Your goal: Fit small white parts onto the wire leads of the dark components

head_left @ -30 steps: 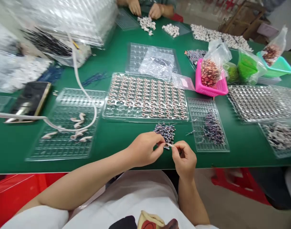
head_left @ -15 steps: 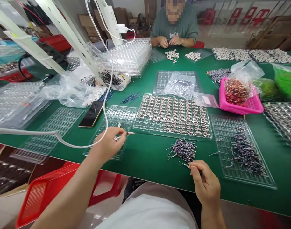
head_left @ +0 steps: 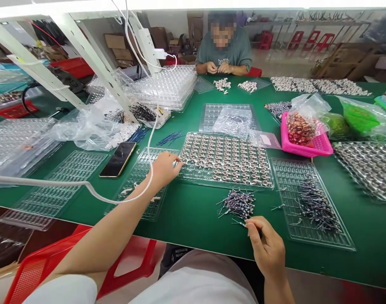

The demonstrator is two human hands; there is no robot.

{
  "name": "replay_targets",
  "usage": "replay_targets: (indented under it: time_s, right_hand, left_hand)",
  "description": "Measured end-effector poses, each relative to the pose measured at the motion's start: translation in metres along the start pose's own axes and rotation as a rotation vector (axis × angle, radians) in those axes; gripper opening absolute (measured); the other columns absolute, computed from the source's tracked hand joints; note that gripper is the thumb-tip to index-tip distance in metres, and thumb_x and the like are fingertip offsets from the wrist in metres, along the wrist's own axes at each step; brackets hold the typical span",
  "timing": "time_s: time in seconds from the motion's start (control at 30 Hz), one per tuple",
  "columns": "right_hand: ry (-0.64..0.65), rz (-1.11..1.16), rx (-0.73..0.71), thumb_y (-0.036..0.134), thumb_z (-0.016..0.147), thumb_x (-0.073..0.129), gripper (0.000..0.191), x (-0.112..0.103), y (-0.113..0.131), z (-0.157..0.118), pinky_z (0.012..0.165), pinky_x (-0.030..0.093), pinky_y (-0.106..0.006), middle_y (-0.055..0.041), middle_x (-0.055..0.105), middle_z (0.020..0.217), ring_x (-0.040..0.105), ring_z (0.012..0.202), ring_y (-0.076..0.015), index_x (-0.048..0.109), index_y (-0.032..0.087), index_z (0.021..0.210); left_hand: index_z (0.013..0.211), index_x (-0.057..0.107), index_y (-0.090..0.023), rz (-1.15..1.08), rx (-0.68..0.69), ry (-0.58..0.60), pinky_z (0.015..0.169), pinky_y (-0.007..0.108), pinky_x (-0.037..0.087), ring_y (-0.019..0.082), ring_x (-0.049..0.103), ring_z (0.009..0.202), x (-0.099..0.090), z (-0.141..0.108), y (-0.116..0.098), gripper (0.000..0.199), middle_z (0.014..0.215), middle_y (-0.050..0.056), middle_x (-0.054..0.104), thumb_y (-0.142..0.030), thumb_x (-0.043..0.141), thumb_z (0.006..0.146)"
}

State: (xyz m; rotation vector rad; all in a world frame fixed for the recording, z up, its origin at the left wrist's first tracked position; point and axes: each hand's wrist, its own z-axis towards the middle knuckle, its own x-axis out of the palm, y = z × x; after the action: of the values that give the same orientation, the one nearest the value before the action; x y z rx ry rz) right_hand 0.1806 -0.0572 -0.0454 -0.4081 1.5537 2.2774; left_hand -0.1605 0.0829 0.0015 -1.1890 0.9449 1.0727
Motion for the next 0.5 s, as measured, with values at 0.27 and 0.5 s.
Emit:
replay_targets:
  time_s: [0.27,0.5]
  right_hand:
    - [-0.026,0.044,-0.021,0.016,0.093,0.054,0.010,0.003,0.002,0.001,0.066,0.049,-0.027,-0.0020,0.066,0.085,0.062,0.075,-0.0144,0.063,0.021,0.093]
    - [0.002,-0.090,-0.022,0.013,0.090,0.059,0.011,-0.008,0.008,0.003,0.068,0.049,-0.028,-0.0028,0.064,0.087,0.059,0.077,-0.0149,0.063,0.021,0.097]
  left_hand:
    - [0.073,0.068,-0.018,0.035,-0.041,0.073,0.084,0.043,0.049,0.034,0.061,0.093,0.004,0.026,0.001,0.020,0.084,0.014,0.067,-0.033,0.056,0.077]
    - [0.083,0.067,-0.019,-0.281,-0.097,0.008,0.069,0.031,0.049,0.021,0.063,0.071,-0.003,-0.014,-0.051,0.021,0.081,0.004,0.072,-0.037,0.057,0.081]
